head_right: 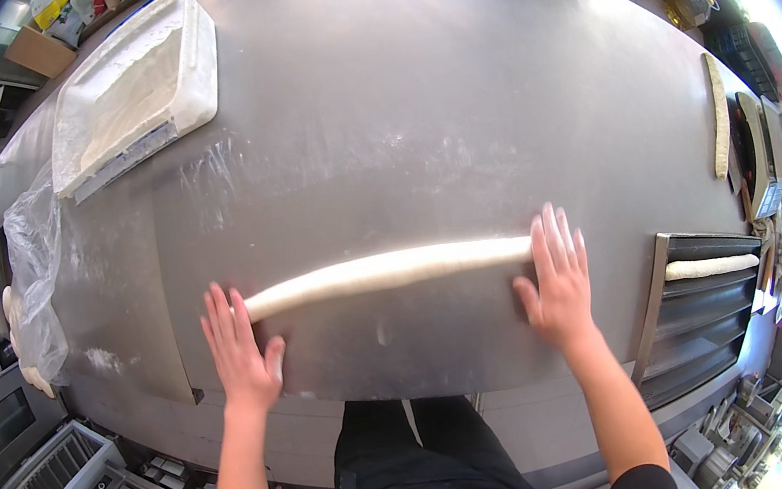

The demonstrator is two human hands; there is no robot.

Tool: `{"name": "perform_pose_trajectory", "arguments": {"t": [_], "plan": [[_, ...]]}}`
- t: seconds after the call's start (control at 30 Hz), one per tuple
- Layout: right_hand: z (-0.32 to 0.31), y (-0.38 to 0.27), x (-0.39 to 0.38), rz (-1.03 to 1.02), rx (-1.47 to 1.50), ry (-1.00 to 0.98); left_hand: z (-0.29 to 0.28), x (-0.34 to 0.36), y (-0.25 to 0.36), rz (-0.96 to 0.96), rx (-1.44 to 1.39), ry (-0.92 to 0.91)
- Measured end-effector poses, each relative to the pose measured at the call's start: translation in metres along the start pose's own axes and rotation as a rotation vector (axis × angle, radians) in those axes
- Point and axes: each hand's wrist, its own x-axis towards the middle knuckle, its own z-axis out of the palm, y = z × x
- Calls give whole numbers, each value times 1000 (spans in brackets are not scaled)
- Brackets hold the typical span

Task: The person rolls dough into long cylindrical shapes on a stainless steel worktable, places each shaped piece onto a black baking tray, and then moves the tray into a proofer. The person repeats this process for multiple dough pieces.

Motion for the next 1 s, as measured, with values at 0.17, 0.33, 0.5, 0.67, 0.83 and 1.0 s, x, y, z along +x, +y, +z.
{"name": "perform_pose_trajectory", "arguments": {"t": [0.17,0.33,0.5,0.67,0.83,1.0], "plan": [[-10,-61,-88,91,71,-46,7,-79,53,14,-58,-9],[12,-184,-73,-255,524,-175,39,-50,146,481,-62,-86],[46,-191,74,-259,333,63,63,97,144,392,66,70],[30,-165,67,-262,198,-35,42,78,141,344,24,73],[22,-167,-58,-122,125,-175,31,-53,142,307,-74,-116],[35,-144,-16,-36,106,-53,40,-2,125,210,3,-56]]}}
